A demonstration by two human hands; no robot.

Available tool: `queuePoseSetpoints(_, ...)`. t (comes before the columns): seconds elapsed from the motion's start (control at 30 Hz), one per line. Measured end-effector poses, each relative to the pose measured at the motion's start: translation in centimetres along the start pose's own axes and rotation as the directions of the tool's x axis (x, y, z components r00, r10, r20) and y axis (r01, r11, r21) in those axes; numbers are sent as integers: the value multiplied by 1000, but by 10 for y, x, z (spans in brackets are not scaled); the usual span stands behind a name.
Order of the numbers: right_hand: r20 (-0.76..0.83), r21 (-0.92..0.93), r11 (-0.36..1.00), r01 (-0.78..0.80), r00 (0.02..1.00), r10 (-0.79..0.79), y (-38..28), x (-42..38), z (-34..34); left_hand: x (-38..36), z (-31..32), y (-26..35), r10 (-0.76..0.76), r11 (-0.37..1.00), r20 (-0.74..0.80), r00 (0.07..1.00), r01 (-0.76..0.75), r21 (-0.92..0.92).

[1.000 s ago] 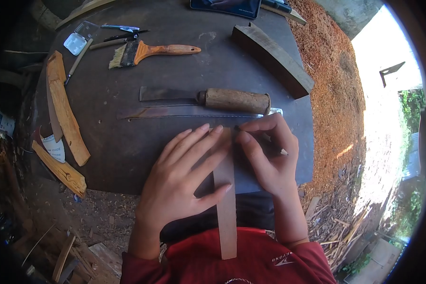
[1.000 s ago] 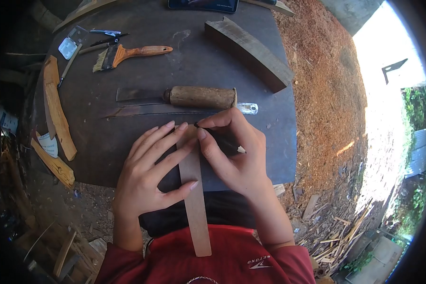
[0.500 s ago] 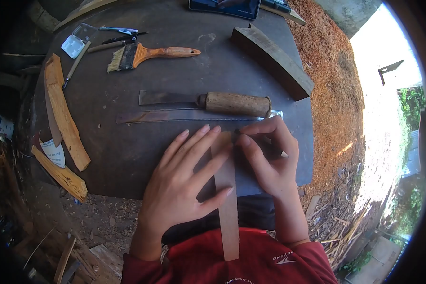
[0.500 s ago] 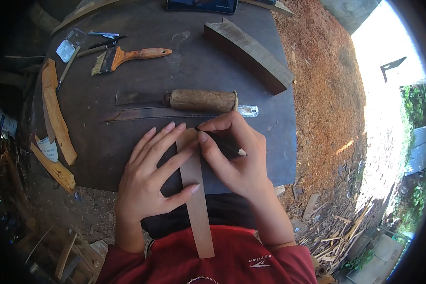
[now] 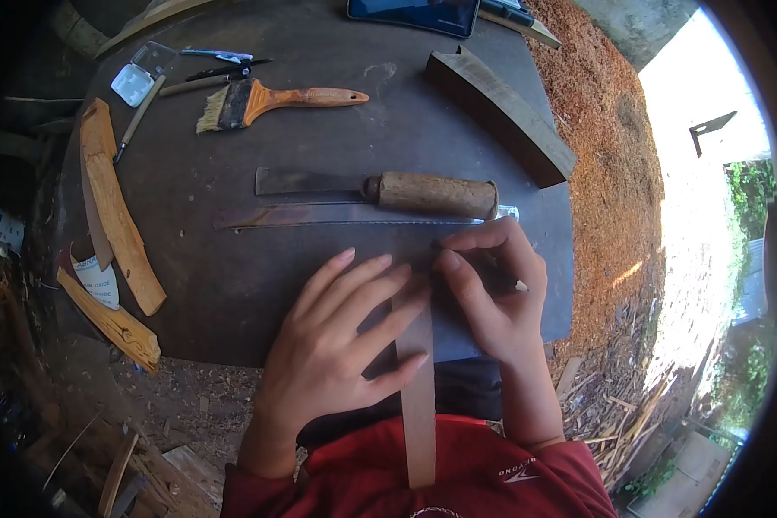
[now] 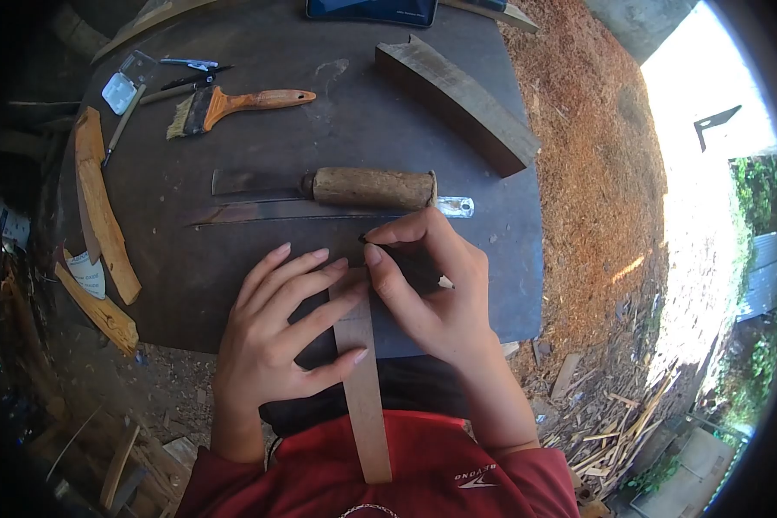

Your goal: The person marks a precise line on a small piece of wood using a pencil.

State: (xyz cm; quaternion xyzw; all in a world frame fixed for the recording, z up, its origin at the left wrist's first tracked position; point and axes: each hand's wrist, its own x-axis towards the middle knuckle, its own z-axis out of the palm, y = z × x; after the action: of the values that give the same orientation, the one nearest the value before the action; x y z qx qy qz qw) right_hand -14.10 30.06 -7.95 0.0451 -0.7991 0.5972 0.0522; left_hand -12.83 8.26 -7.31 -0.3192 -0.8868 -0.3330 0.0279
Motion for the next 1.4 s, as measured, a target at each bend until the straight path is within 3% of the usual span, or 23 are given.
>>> queuePoseSetpoints(0.47,-24,6,999,35,999,-35,2,0,1,-12,4,3,103,994,-110,989,-99,45)
queuePoseSetpoints(0.8,-83,2,998,68,994,-67,2,-3,2,-35,19,10,103,987,-197,975,-76,141)
queuePoseSetpoints(0.9,-71,161,986,-53,995,65,-16,-18,6,-43,26,10,106,972,-211,972,-57,230)
queuePoseSetpoints(1.13,-26,323,942,-90,994,103,-6,-19,6,-44,44,2,144,952,-315,938,-45,303)
queuePoseSetpoints(1.3,9,287,951,-116,993,119,-9,-19,5,-47,45,4,198,900,-357,913,-25,435)
queuePoseSetpoints(1.4,10,288,950,-124,992,126,-7,-20,4,-51,35,0,168,950,-233,958,-94,297)
